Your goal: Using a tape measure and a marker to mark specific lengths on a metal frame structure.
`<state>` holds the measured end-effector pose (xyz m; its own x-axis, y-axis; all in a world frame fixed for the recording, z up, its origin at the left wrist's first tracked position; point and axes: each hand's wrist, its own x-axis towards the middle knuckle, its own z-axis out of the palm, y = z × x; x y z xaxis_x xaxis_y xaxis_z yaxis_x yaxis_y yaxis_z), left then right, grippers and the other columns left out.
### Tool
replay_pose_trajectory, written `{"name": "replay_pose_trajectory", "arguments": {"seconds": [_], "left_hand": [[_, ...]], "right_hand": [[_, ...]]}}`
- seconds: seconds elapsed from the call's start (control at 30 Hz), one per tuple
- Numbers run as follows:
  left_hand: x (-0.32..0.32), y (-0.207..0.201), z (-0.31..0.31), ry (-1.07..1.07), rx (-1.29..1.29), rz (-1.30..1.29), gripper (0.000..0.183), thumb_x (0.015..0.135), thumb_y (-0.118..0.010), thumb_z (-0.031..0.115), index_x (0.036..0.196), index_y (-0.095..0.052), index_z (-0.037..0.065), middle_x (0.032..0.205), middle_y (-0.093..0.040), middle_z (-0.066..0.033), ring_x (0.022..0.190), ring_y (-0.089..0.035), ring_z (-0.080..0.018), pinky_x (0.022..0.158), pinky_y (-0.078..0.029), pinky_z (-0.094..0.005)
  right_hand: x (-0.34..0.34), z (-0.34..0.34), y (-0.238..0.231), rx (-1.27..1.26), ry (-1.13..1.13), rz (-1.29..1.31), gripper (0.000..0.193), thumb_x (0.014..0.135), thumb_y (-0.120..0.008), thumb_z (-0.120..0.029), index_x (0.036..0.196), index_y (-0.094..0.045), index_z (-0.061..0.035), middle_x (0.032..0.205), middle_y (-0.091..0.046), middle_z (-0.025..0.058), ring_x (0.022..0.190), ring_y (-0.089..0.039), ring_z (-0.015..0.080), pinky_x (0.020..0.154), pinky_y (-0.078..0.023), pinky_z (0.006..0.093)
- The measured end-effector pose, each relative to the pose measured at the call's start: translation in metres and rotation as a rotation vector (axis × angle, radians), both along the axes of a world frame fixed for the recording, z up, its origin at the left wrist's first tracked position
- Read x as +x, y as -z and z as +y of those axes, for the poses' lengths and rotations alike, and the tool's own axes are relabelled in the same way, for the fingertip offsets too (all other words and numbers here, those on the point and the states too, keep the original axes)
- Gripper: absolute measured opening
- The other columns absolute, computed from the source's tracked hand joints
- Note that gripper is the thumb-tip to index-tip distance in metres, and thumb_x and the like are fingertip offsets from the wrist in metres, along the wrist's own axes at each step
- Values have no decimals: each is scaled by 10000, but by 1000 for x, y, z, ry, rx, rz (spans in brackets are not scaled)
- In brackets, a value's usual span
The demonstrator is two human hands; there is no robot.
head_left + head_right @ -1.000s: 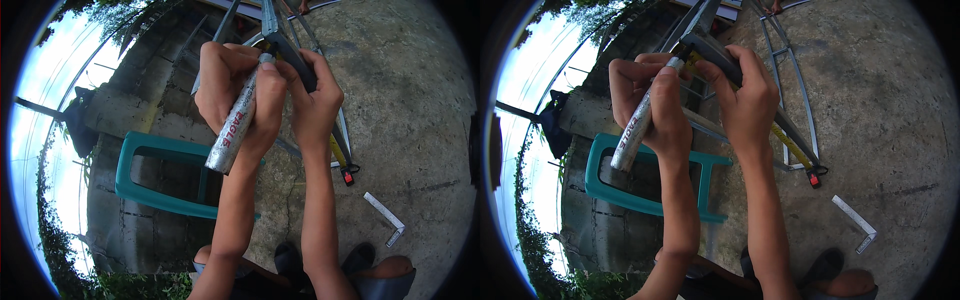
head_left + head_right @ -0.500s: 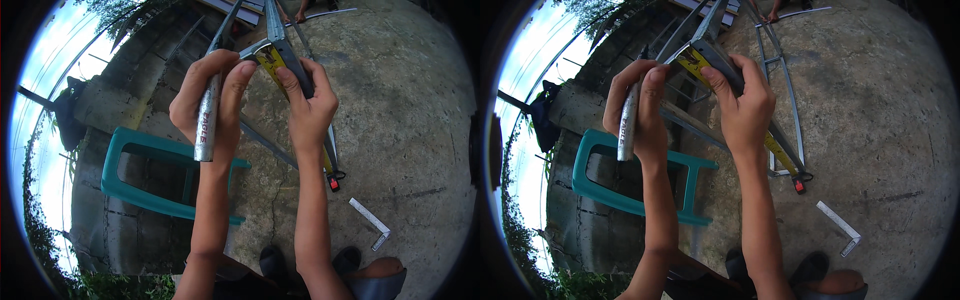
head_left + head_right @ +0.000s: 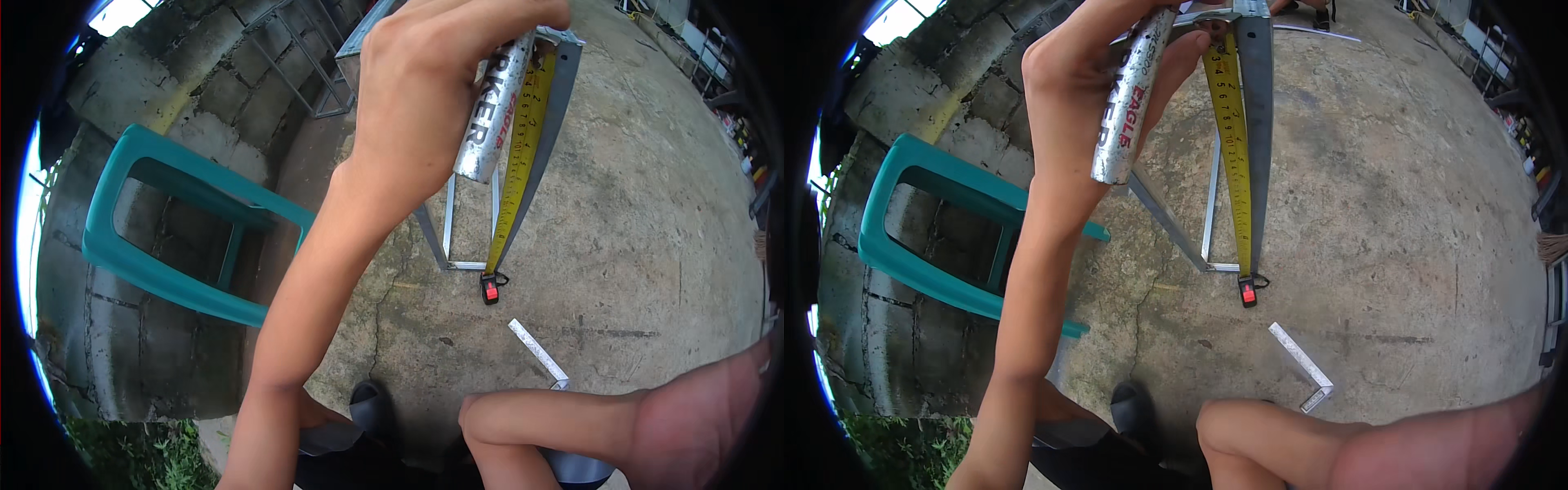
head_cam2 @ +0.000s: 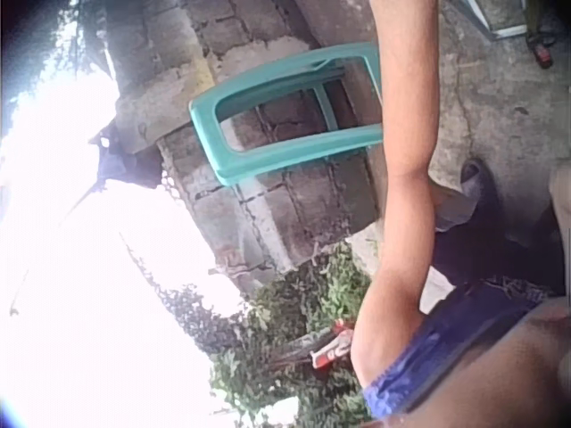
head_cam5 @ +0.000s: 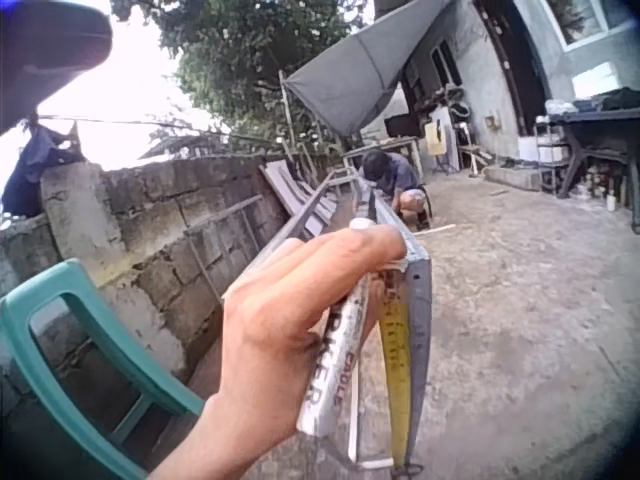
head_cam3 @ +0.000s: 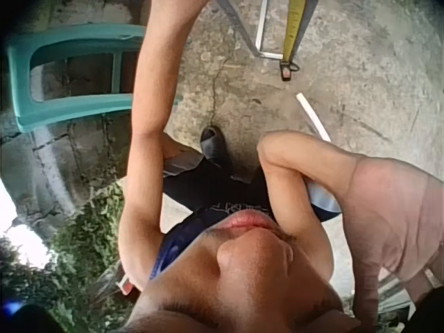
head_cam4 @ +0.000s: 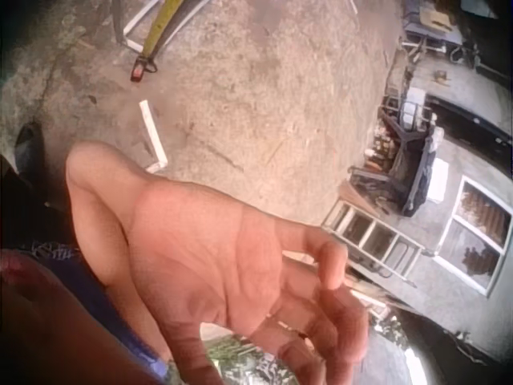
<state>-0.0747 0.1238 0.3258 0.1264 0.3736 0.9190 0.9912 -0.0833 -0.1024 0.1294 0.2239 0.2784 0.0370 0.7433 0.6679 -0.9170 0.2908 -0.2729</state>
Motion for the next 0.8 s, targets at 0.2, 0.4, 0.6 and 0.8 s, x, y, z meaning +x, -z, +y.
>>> {"name": "replay_pose_trajectory", "arguments": {"seconds": [0.2,0.4,0.6,0.8], "left_hand": [[2,-3,-14,-147,-45,-108,282,708,-698,3,974,-677,93,797,-697,-32,588,-467,-189,571,-386,-309],[17,-12,-20,-196,-130,-239,231,721,-692,8,937,-701,91,798,-699,-39,617,-516,-190,562,-417,-308],[7,-5,-3,-85,-65,-225,253,721,-660,-13,951,-704,82,839,-706,-56,645,-546,-233,595,-454,-330],[3,-2,-11,-201,-73,-214,285,710,-616,-52,945,-695,88,793,-667,-69,693,-568,-255,614,-458,-358]], "right_hand": [[136,90,20,164,34,-114,527,933,-411,-379,1244,-478,40,1164,-558,225,1073,-544,378,915,-419,470],[194,112,-62,379,171,-259,523,932,-424,-380,1245,-480,34,1177,-554,218,1087,-537,373,919,-422,472],[156,56,-98,497,307,-307,520,931,-436,-382,1247,-483,28,1189,-549,211,1101,-531,368,923,-426,474],[107,18,-95,509,276,-350,516,930,-449,-383,1248,-485,22,1202,-545,204,1114,-524,362,926,-429,476]]}}
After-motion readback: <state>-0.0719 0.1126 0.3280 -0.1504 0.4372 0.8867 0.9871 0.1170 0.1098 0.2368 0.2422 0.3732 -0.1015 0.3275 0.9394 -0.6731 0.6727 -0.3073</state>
